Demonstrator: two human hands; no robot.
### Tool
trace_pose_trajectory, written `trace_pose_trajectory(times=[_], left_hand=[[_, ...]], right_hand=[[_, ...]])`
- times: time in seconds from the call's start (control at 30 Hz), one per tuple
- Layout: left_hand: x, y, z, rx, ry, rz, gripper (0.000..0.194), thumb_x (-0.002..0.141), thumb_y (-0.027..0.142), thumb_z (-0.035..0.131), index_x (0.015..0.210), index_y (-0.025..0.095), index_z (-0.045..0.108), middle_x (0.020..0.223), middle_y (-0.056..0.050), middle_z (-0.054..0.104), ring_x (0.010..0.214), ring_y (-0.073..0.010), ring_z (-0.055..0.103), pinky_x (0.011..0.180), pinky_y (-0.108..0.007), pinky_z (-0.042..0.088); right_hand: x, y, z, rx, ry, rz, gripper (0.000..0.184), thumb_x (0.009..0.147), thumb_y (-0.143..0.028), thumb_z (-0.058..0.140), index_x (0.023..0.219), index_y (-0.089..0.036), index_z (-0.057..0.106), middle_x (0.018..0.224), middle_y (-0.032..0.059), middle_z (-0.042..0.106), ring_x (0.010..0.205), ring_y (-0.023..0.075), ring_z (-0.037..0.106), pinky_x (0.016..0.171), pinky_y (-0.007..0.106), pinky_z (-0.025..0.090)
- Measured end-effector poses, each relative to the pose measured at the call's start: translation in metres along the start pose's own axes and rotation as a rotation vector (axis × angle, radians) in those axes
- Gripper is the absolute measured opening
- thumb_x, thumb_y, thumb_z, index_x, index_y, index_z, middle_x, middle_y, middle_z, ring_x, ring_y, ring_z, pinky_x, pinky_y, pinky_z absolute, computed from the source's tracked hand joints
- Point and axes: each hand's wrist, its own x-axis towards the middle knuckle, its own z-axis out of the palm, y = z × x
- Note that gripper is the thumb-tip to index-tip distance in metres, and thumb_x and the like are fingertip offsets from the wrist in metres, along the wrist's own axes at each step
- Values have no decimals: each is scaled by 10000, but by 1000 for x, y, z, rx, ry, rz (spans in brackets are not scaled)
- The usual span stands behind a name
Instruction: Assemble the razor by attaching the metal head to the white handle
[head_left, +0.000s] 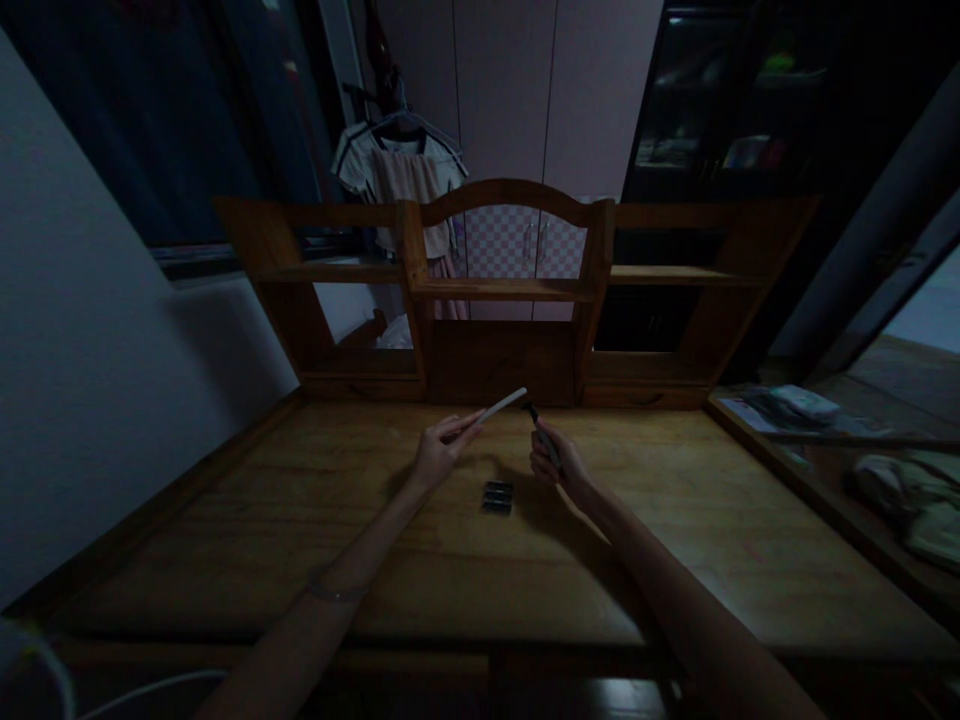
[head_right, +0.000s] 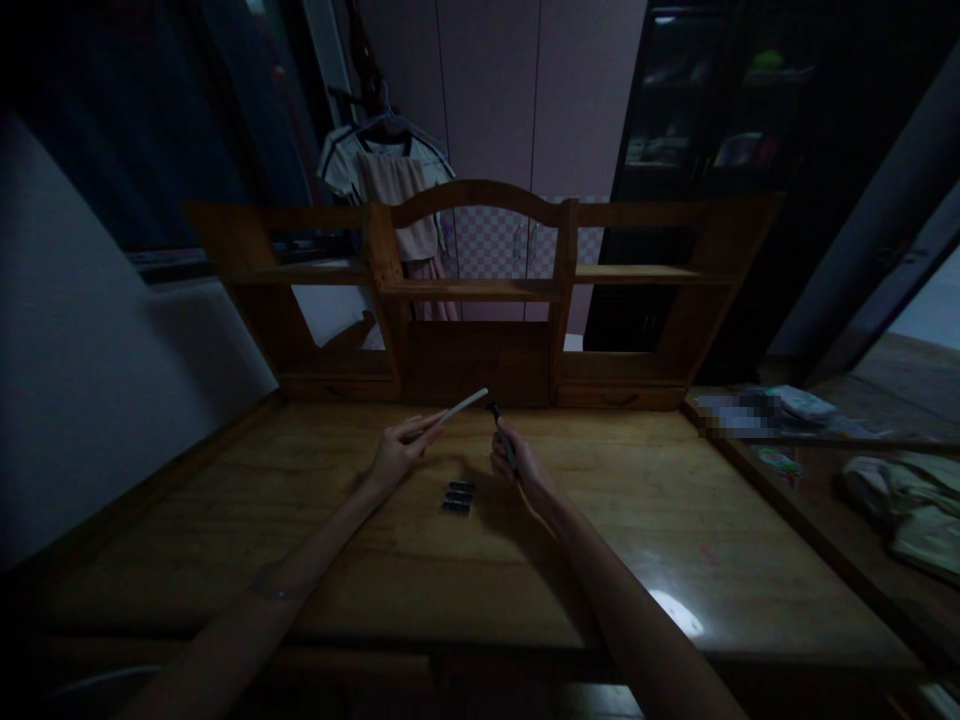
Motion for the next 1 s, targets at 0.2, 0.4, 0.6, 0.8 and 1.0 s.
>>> trace_pose_trajectory(times=[0.2, 0.4, 0.6, 0.8, 1.0], left_hand=[[-1, -1, 5, 11, -9, 31, 371, 781, 372, 622, 1102, 187, 650, 761, -25, 554, 640, -90, 456, 538, -183, 334], [0, -1, 2, 55, 48, 67, 378, 797, 357, 608, 1141, 201, 626, 738, -11, 525, 625, -87, 446, 543, -190, 331], [-1, 1, 4, 76, 24, 103, 356, 809, 342, 595, 1132, 196, 631, 758, -19, 547, 681, -104, 486, 597, -197, 368], [-2, 1, 5, 102, 19, 112, 343, 813, 338, 591, 1129, 209, 632, 807, -27, 573, 695, -106, 497, 616, -200, 378], [-1, 0, 5, 84, 47, 103, 356, 807, 343, 598, 1135, 208, 629, 799, -23, 571, 691, -106, 498, 626, -204, 376]], right_hand=[[-1, -3, 0, 101, -138, 84, 476, 898, -526, 406, 561, -205, 309, 307, -81, 265, 264, 75, 191, 309, 189, 194], [-4, -8, 0, 160, -199, 102, 481, 927, -504, 348, 553, -206, 290, 297, -77, 259, 260, 80, 182, 316, 192, 203], [-4, -8, 0, 172, -218, 97, 475, 930, -500, 344, 558, -208, 307, 300, -80, 261, 262, 84, 185, 322, 196, 224], [-4, -7, 2, 169, -213, 101, 479, 940, -488, 322, 555, -204, 299, 300, -78, 250, 265, 83, 173, 323, 195, 205], [-5, -8, 3, 153, -203, 103, 491, 939, -512, 317, 560, -203, 281, 300, -80, 243, 267, 80, 161, 322, 191, 201]])
